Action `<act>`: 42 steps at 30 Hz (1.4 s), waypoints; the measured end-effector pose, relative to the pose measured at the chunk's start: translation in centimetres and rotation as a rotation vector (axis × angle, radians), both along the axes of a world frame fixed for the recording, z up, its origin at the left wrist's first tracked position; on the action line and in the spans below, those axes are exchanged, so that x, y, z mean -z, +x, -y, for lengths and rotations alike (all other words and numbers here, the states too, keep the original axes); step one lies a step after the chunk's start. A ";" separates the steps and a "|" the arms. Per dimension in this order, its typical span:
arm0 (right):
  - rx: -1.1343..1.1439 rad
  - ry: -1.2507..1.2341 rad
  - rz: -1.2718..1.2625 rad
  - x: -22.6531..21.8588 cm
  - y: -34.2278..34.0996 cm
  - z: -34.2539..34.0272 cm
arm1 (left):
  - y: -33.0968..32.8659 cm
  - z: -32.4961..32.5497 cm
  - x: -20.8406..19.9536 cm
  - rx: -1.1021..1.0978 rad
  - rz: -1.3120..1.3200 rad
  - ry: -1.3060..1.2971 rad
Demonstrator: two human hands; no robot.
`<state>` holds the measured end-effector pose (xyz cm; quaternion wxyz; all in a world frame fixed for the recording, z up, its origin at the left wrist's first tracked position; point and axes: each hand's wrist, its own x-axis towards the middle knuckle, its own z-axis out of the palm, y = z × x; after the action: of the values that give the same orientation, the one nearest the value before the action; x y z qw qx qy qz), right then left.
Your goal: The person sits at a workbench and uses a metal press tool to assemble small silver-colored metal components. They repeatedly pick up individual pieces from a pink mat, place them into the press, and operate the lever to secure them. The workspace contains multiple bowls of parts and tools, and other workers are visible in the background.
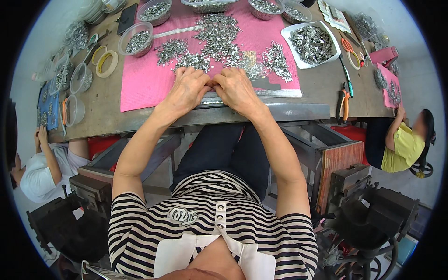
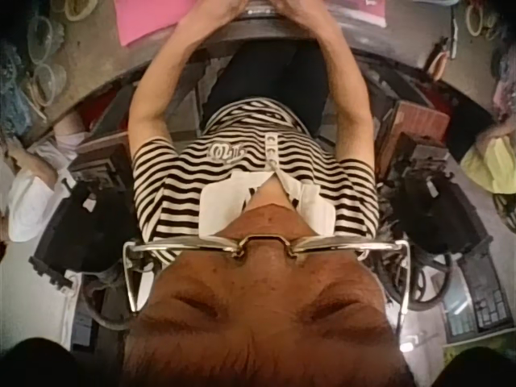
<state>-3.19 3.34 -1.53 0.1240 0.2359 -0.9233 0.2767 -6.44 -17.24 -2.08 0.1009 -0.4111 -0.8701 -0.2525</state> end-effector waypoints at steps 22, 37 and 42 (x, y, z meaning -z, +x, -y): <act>0.201 -0.387 -0.025 -0.7 4.5 -1.4 | 5.7 -2.1 0.1 -0.029 0.100 0.349; 0.078 -0.222 -0.106 0.6 6.0 -0.5 | 4.8 -1.4 0.7 0.064 0.159 0.419; 0.036 -0.198 -0.044 -0.2 5.5 -1.0 | 4.7 -1.2 0.6 0.061 0.236 0.438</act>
<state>2.29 4.39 -1.31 0.1719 0.2117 -0.8925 0.3592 -1.78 -16.00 -2.64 0.0776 -0.3730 -0.7877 -0.4841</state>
